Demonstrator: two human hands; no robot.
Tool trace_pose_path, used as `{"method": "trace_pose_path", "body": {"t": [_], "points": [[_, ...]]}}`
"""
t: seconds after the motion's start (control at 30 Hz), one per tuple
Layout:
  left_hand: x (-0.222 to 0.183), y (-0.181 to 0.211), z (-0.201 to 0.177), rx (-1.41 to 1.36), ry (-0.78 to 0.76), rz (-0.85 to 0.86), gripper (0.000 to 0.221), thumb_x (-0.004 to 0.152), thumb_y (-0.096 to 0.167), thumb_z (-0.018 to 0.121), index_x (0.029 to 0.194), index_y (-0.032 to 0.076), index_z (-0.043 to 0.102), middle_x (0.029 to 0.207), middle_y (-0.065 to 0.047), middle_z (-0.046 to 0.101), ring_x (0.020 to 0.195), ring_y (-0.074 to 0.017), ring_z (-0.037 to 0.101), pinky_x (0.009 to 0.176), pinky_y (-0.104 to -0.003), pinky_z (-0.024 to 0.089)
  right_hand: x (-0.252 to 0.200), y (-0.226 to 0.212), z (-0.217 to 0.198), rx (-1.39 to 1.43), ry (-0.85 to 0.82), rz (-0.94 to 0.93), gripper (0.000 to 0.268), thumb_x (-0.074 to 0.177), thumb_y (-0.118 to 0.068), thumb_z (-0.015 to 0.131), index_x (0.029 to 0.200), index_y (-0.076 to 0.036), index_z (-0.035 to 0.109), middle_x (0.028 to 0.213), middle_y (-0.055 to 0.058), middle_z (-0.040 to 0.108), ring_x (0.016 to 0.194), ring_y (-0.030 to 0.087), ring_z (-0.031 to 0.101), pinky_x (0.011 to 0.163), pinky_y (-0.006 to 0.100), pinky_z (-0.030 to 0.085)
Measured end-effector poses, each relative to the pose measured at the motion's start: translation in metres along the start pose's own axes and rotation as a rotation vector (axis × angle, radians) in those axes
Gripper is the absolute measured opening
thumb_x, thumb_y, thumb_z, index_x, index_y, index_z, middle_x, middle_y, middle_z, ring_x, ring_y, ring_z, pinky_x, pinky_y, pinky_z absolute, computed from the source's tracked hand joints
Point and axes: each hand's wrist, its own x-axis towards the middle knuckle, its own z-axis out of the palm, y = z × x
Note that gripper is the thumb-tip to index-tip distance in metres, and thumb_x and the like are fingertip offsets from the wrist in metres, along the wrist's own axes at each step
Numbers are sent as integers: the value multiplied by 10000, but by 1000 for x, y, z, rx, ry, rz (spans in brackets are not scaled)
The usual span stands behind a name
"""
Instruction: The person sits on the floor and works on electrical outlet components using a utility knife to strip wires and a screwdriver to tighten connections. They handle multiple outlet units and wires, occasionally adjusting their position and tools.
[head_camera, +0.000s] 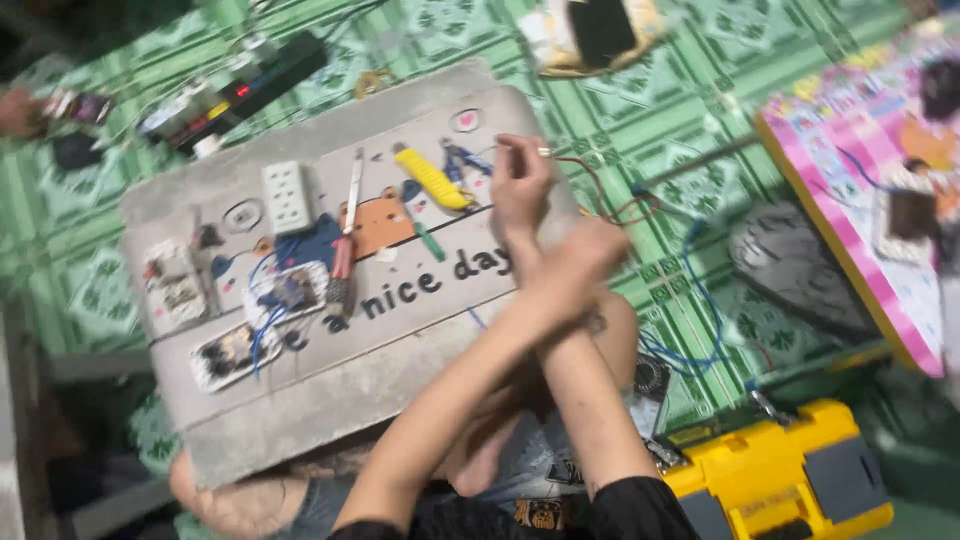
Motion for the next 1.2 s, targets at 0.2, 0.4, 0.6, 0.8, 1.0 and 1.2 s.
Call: {"method": "trace_pose_path", "body": {"t": [0.2, 0.4, 0.6, 0.8, 1.0, 1.2], "points": [[35, -35, 125, 377, -31, 1, 217, 740, 280, 819, 924, 218, 721, 869, -26, 709, 910, -225, 697, 698, -407, 593, 7, 13, 2, 65, 1, -88, 116, 937, -49, 697, 975, -148, 743, 889, 31, 680, 869, 135, 673, 836, 282, 558], [25, -86, -25, 393, 108, -199, 220, 868, 88, 702, 1060, 195, 698, 972, -15, 706, 1002, -260, 688, 800, -410, 574, -12, -23, -3, -957, 350, -581, 99, 893, -357, 772, 974, -350, 716, 889, -79, 612, 816, 146, 619, 768, 306, 513], [-28, -201, -189, 740, 240, -603, 307, 746, -55, 753, 946, 177, 767, 884, -15, 684, 877, -290, 720, 727, -449, 585, 12, 23, 6, -114, -1, -240, 115, 874, -44, 697, 916, -123, 770, 763, 9, 559, 655, 150, 609, 580, 249, 513], [-42, -218, -196, 784, 101, -552, 205, 698, 75, 887, 853, 186, 812, 854, -29, 680, 843, -268, 697, 691, -452, 603, 12, 21, 6, -119, 3, -252, 117, 867, -38, 709, 913, -129, 766, 742, 7, 545, 649, 150, 592, 582, 255, 487], [-47, -207, -192, 776, 140, -498, 89, 787, 160, 862, 821, 131, 786, 871, -44, 623, 881, -262, 649, 716, -411, 575, 11, 21, 3, -88, -14, -251, 135, 874, -14, 686, 924, -111, 766, 773, 32, 570, 676, 152, 613, 599, 253, 490], [-50, -195, -190, 730, 150, -506, 87, 848, 150, 816, 904, 117, 758, 965, -83, 672, 1002, -308, 628, 789, -445, 529, 8, 10, 5, -30, 3, -243, 160, 881, -3, 648, 934, -105, 760, 786, 97, 596, 731, 250, 657, 619, 300, 512]]}}
